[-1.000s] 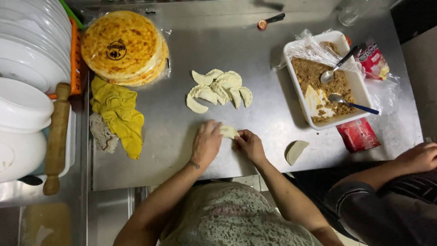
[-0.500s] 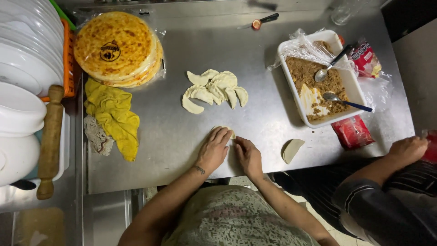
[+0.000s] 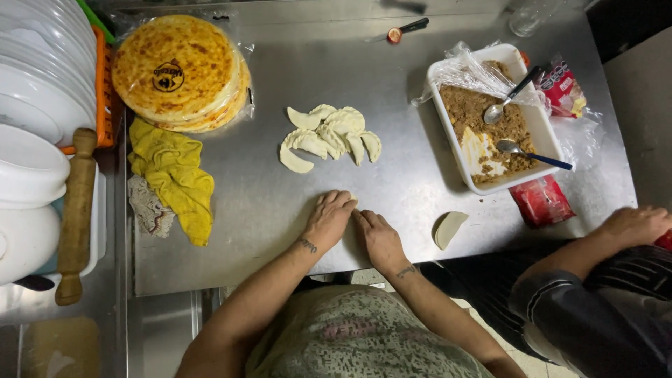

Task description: The person folds dough pieces into half-moon shapes on a stainless steel counter. They then retrieve a baking tray from an oven, wipe it with a cloth, and arrange the folded dough pieces on the tray.

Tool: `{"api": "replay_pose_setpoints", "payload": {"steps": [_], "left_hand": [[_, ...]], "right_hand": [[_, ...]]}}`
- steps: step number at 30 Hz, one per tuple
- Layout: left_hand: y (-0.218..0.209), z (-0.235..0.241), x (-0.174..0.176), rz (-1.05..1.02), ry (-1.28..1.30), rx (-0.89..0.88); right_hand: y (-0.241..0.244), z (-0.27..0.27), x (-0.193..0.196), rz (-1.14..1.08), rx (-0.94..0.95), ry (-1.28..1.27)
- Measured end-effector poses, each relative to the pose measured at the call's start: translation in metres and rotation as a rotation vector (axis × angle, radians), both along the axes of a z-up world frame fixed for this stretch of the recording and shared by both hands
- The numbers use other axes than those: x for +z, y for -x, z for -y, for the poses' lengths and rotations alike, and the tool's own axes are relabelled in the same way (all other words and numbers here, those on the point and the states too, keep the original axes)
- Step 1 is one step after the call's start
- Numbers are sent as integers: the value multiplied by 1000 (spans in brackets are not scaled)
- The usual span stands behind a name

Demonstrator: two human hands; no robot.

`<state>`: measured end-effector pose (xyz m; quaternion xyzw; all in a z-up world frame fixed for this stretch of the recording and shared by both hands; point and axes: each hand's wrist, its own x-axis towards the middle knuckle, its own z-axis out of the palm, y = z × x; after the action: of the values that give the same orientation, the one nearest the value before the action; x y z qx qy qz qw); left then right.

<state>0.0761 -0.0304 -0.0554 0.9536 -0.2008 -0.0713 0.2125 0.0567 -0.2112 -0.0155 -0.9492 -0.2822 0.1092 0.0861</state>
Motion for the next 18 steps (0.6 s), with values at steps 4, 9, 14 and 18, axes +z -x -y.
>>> {"api": "replay_pose_setpoints", "payload": {"steps": [4, 9, 14, 18], "left_hand": [[-3, -2, 5, -33, 43, 7], [-3, -6, 20, -6, 20, 42], [1, -8, 29, -26, 29, 78], [-5, -11, 26, -69, 150, 58]], "right_hand": [[-4, -3, -4, -21, 18, 21], [-20, 5, -10, -381, -311, -466], [-26, 13, -27, -430, -493, -601], [-32, -4, -79, -255, -262, -355]]}}
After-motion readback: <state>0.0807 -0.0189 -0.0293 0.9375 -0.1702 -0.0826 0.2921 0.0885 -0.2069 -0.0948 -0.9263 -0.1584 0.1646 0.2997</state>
